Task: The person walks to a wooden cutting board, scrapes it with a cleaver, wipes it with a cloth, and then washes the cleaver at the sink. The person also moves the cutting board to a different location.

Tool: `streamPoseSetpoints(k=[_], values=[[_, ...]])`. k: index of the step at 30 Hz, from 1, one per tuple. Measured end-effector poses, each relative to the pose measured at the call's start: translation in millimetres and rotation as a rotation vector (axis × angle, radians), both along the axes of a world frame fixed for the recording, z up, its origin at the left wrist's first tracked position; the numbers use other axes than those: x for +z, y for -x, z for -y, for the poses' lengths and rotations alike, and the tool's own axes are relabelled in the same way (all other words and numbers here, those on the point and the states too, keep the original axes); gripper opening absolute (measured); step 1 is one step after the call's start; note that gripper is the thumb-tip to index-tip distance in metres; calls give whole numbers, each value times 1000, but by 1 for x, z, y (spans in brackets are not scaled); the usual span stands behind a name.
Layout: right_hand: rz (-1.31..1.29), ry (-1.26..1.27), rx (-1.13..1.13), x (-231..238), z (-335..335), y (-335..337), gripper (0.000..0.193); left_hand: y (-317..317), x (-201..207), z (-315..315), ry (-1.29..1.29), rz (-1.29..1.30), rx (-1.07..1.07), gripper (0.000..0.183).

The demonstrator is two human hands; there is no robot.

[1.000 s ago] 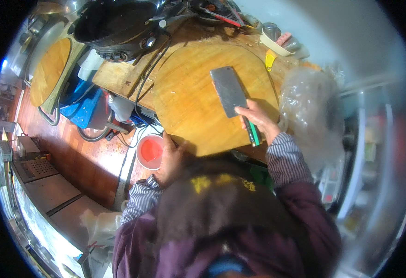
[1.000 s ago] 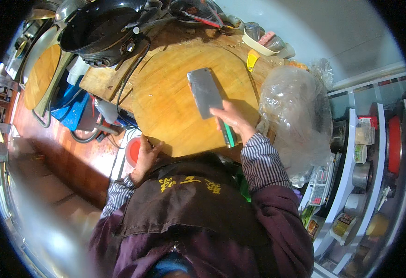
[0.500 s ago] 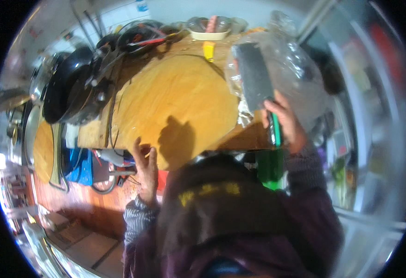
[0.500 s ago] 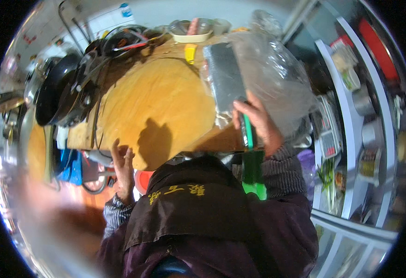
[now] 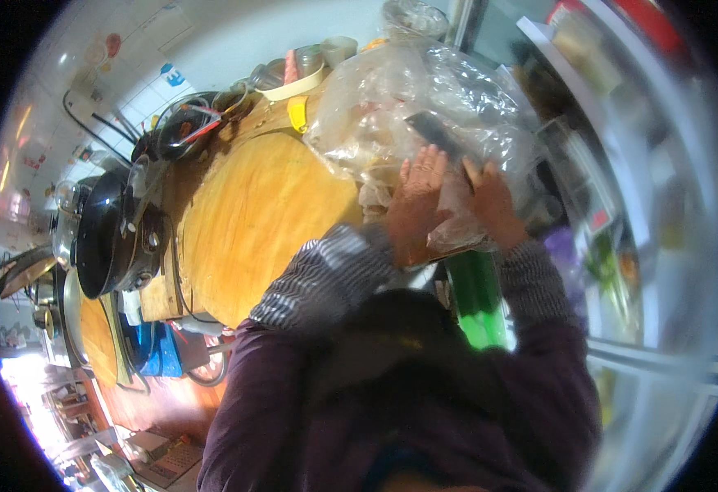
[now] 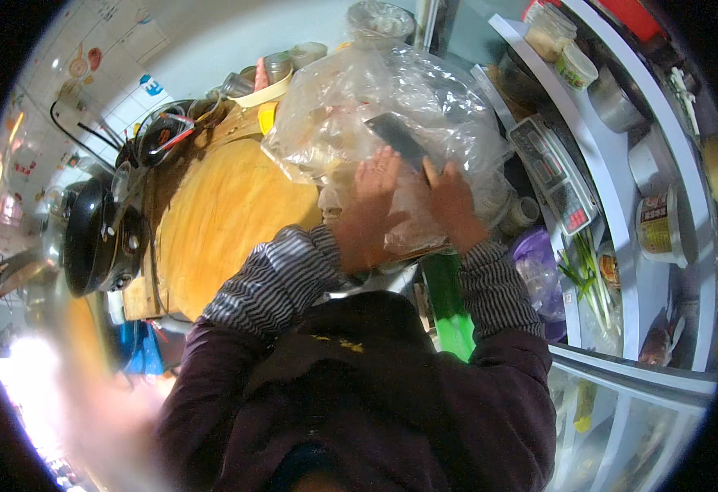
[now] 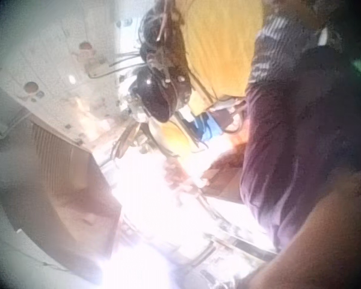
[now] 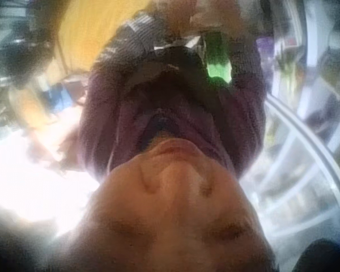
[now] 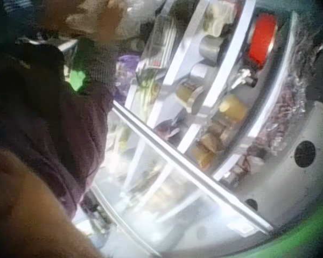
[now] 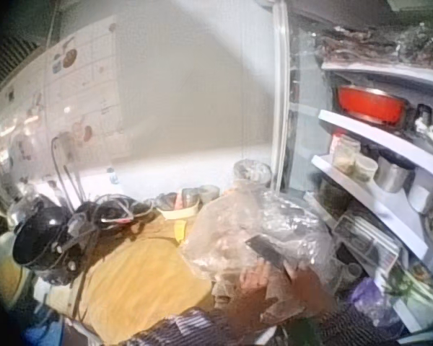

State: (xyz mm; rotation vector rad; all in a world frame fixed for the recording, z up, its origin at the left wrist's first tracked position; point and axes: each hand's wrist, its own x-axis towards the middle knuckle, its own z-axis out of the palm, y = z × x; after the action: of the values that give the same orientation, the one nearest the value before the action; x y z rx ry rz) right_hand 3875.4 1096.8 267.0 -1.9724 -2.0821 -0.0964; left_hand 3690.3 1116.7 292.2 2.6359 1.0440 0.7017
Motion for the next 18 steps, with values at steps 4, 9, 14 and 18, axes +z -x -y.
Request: streamPoseSetpoints(k=[4,9,14,18], values=[[-187,125,-56,-15,14,6,58,-8,-33,-24,300,-69,65,102],[-182,202,-54,-19,31,4,68,-12,-57,-34,254,-168,102,104],[-281,245,37,-3,58,-4,63,-12,-52,-34,253,-252,75,105],[-393,368,39,16,92,-21,64,-12,-47,-32,306,-328,94,107]])
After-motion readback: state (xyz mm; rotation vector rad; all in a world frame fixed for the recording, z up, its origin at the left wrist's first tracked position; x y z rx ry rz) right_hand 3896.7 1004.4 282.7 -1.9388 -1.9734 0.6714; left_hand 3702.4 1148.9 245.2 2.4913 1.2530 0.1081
